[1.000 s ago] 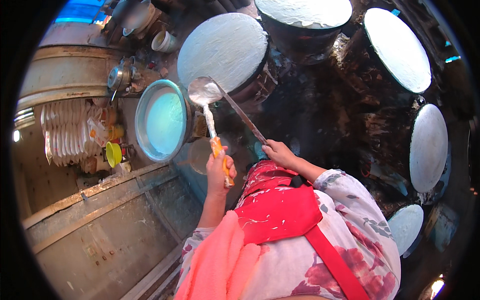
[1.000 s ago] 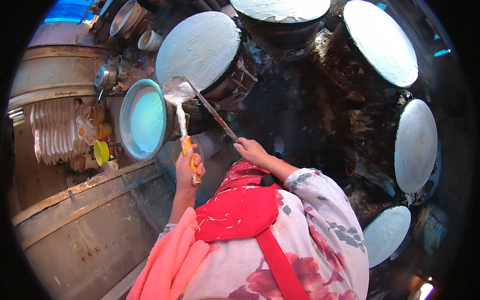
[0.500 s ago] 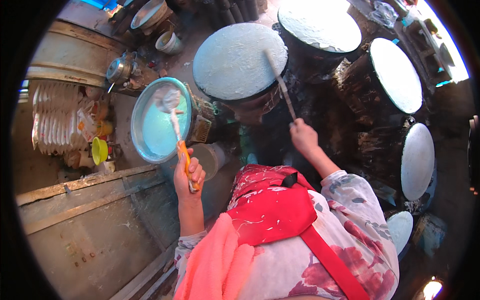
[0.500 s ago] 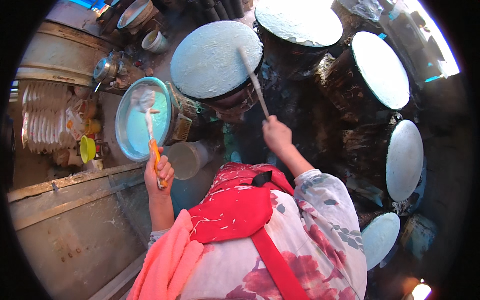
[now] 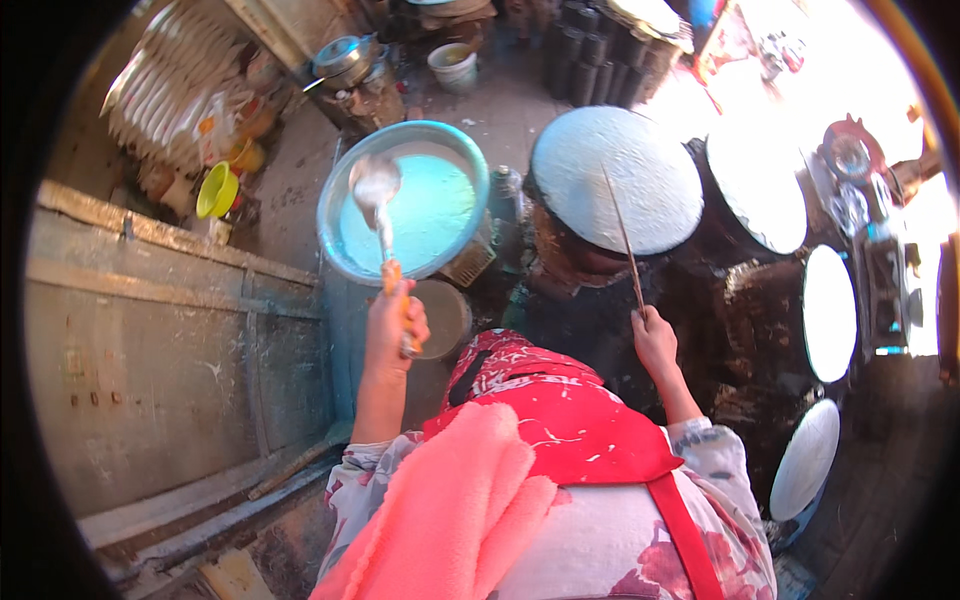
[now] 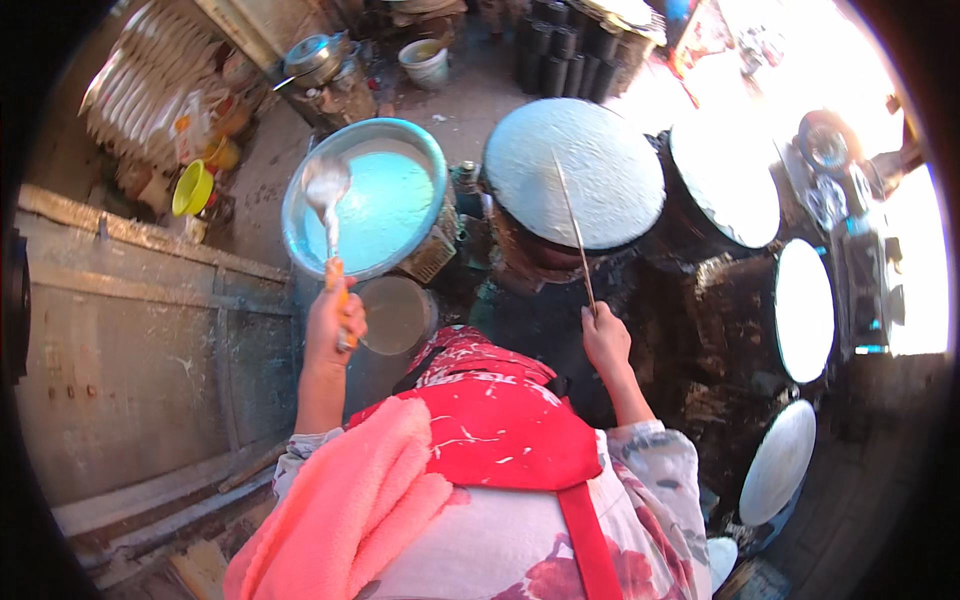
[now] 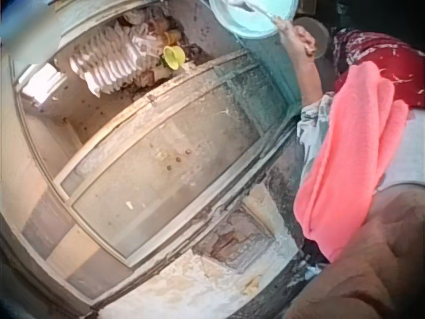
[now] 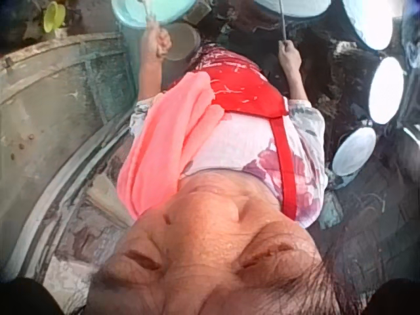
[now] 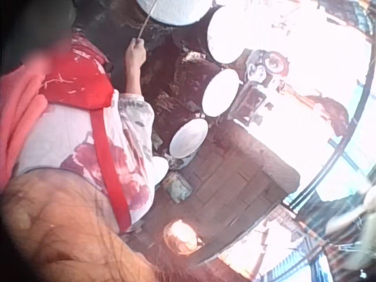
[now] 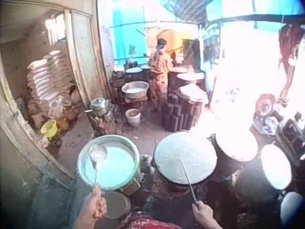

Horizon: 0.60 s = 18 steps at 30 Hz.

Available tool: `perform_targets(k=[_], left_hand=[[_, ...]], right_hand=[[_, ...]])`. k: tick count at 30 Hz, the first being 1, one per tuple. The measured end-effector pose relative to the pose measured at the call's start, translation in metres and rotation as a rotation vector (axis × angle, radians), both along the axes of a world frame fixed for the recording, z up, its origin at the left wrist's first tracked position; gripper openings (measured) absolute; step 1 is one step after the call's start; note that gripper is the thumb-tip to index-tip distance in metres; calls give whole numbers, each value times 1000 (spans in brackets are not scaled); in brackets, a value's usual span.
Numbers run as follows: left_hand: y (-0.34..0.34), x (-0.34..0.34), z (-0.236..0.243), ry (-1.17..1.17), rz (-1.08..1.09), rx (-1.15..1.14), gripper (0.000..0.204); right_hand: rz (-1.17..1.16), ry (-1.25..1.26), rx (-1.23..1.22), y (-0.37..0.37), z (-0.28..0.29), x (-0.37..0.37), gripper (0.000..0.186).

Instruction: The person ladles white batter from a blue basin onto several large, hot, convex metal pans and spreads it into thin circular layers using a wooden stick. They repeat this process across multiple pans, occasionally flipping the cooked layers with a metal spatula.

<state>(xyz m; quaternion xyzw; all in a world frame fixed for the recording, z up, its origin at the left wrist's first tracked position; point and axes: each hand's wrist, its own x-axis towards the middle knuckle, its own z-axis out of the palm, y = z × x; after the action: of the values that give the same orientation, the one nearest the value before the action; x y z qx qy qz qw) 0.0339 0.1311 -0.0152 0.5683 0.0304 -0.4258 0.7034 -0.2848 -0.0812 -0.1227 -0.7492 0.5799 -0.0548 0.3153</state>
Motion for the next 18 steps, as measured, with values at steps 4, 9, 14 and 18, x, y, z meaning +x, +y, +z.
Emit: perform_targets(k=[4, 9, 14, 18], left_hand=[[13, 31, -69, -385, -154, 176, 25], [-15, 107, -102, 353, -56, -230, 26], [-21, 134, -109, 574, -211, -452, 28], [-44, 152, -129, 272, -313, 106, 27]], right_hand=[[-81, -154, -27, 8, -12, 15, 28], [-86, -300, -46, 18, -27, 33, 26], [-242, -301, 81, 30, -31, 33, 27], [-261, -288, 71, 43, -33, 30, 26]])
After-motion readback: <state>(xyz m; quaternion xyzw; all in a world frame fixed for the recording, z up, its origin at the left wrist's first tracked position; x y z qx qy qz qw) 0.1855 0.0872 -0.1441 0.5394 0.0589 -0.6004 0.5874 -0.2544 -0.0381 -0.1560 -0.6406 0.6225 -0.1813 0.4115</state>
